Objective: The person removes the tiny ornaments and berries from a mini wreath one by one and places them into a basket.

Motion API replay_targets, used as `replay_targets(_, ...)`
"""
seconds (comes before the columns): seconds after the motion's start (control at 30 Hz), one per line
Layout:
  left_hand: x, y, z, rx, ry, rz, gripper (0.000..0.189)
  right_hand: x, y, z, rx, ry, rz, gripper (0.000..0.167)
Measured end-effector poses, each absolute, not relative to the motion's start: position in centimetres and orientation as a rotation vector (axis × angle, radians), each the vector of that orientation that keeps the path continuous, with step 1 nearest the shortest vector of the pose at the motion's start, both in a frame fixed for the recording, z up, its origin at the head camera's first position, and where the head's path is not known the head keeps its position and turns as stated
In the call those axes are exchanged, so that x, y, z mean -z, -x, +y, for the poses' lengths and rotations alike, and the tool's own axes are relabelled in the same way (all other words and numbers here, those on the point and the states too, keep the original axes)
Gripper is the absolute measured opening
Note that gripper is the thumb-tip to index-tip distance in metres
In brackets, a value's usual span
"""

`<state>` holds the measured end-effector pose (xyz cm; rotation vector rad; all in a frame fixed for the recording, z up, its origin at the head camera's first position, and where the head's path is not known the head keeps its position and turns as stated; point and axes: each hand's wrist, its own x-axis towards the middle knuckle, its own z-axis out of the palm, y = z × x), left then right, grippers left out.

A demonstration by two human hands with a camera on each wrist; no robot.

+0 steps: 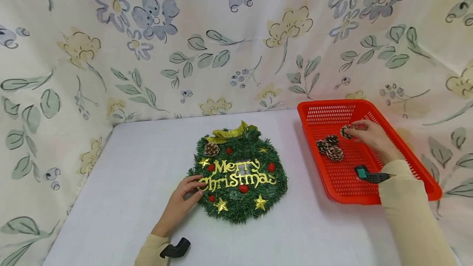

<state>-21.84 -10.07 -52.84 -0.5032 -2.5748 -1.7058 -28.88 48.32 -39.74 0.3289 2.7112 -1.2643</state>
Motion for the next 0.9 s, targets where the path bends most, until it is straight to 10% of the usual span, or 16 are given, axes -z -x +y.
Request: replay_targets(0.9, 52.8, 21.8, -10.1, 1.731, 0.463, -2.595, 0.024, 40.1, 28.9, 49.7, 0.954, -0.294, 2.606, 0.079)
